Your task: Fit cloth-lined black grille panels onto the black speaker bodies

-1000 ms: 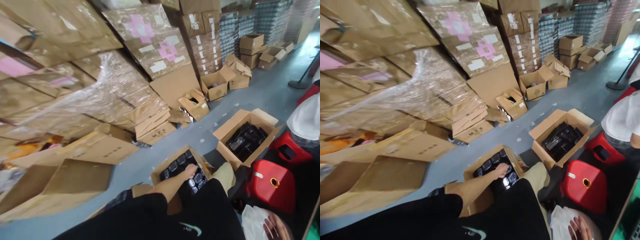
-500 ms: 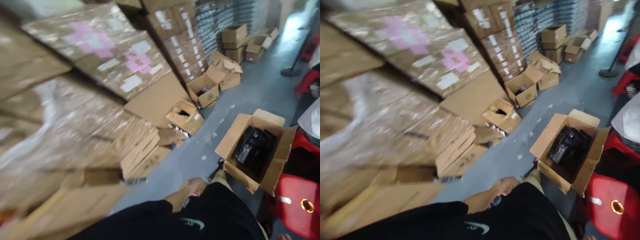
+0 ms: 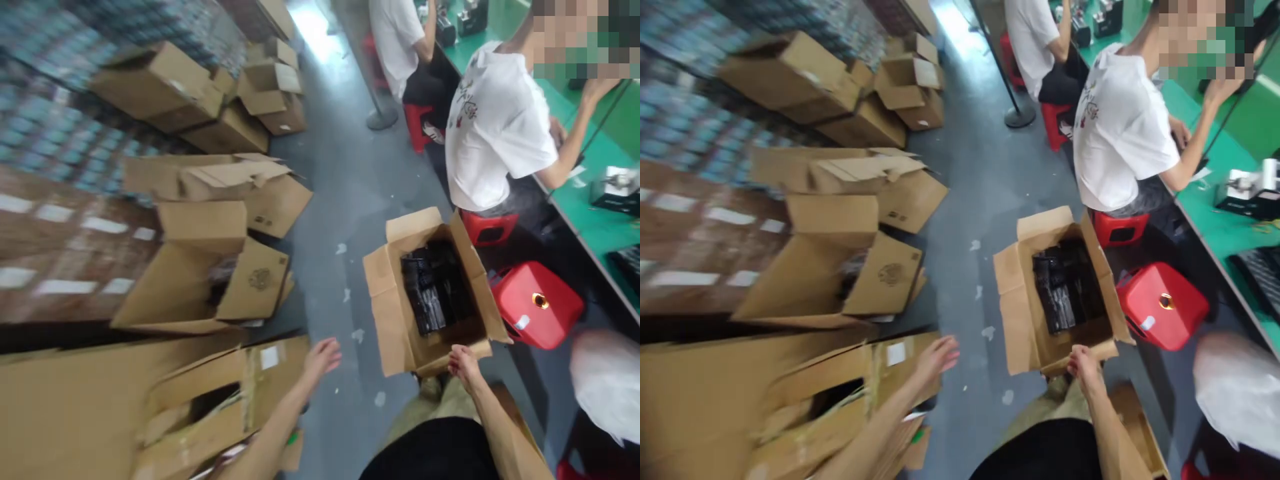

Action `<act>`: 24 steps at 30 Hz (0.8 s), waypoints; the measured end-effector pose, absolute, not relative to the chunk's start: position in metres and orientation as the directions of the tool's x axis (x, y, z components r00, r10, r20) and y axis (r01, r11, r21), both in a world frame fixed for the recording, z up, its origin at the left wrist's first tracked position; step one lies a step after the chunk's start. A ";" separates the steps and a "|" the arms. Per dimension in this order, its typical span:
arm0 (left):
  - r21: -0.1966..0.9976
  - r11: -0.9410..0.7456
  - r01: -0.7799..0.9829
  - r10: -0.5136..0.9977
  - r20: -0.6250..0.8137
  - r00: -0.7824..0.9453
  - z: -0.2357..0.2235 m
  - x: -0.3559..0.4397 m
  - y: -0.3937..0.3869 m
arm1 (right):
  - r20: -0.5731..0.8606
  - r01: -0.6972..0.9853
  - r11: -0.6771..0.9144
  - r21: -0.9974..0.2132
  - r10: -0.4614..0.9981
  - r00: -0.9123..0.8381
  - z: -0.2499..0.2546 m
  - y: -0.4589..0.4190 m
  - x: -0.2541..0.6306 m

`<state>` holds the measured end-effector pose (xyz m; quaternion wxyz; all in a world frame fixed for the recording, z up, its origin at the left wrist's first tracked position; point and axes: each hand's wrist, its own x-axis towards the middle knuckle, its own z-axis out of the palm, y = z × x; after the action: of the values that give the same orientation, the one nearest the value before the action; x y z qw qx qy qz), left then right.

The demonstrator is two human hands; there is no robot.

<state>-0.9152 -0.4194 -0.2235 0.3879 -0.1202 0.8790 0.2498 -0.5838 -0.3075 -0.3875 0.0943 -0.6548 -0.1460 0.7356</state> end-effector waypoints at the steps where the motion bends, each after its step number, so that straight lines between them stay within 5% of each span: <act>1: 0.356 0.841 -0.409 0.008 -0.762 -0.647 -0.225 -0.901 -0.415 | -0.952 0.092 -0.951 -0.294 0.283 -0.117 -0.394 -0.306 -0.593; 9: 0.342 0.846 -0.409 0.206 -0.917 -0.340 -0.301 -0.824 -0.372 | -0.979 0.356 -0.916 -0.183 0.201 0.014 -0.466 -0.277 -0.640; 12: 0.435 0.816 -0.381 0.347 -0.895 -0.280 -0.352 -0.836 -0.361 | -0.969 0.424 -0.882 -0.205 0.245 0.043 -0.497 -0.279 -0.673; 19: 0.560 0.754 -0.343 0.467 -0.825 -0.320 -0.489 -0.894 -0.350 | -0.882 0.641 -0.716 -0.275 0.453 0.127 -0.612 -0.271 -0.785; 24: 0.594 0.698 -0.400 0.451 -0.799 -0.399 -0.523 -0.925 -0.339 | -0.805 0.762 -0.583 -0.282 0.576 0.143 -0.695 -0.251 -0.860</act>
<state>-0.9250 -0.3387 -0.5226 0.5480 0.0171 0.7408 0.3880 -0.8603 -0.2510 -0.6952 -0.0968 -0.7498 -0.4461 0.4791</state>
